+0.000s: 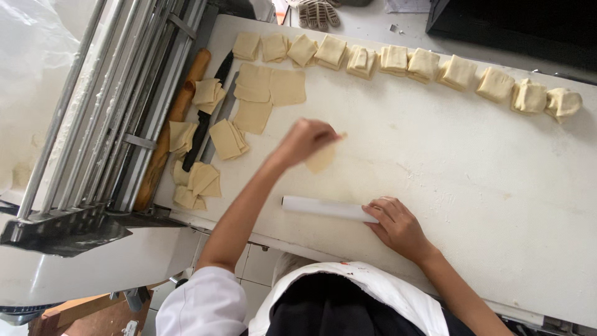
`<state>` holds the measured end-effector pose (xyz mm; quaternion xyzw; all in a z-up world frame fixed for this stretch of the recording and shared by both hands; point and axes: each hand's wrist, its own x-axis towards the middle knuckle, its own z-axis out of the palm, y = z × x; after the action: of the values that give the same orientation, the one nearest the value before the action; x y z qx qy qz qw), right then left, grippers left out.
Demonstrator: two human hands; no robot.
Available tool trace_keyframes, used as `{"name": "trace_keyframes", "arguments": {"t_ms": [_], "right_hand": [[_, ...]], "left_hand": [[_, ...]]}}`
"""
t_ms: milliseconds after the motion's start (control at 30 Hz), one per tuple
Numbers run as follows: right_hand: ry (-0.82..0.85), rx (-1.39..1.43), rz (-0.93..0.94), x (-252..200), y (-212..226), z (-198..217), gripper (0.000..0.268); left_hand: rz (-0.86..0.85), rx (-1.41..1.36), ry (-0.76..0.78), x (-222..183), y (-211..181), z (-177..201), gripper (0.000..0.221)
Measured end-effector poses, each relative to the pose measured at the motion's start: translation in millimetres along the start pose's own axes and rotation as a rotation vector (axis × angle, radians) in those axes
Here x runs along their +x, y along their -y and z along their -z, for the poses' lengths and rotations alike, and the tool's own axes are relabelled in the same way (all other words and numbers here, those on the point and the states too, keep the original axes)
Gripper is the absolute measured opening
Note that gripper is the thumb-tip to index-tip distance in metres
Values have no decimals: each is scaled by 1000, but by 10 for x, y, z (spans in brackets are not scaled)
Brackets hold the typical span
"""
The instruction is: The person rolls small square pieces of dough into cylinders using a white tube on a large work surface.
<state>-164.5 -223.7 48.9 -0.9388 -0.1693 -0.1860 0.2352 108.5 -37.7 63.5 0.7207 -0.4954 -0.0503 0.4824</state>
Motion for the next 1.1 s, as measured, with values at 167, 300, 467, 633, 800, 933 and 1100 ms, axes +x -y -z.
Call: {"name": "trace_keyframes", "arguments": {"t_ms": [167, 300, 467, 633, 800, 933, 1100], "right_hand": [[-19, -17, -25, 0, -13, -54, 44], [-18, -3, -66, -45, -35, -87, 46], [6, -25, -100, -71, -47, -146, 47], [36, -100, -98, -76, 25, -234, 49], [16, -116, -192, -77, 91, -318, 47], [16, -112, -258, -95, 103, -349, 47], [29, -118, -288, -85, 109, -352, 49]], "left_hand": [[278, 447, -193, 39, 381, 549, 31], [187, 806, -238, -70, 544, 287, 39], [189, 603, -310, -132, 649, -10, 39], [275, 605, -572, 221, 1434, 658, 21], [557, 779, -523, 605, 2475, 1491, 38], [642, 899, -222, 757, 2780, 1536, 50], [627, 695, -347, 695, 2565, 1359, 49]]}}
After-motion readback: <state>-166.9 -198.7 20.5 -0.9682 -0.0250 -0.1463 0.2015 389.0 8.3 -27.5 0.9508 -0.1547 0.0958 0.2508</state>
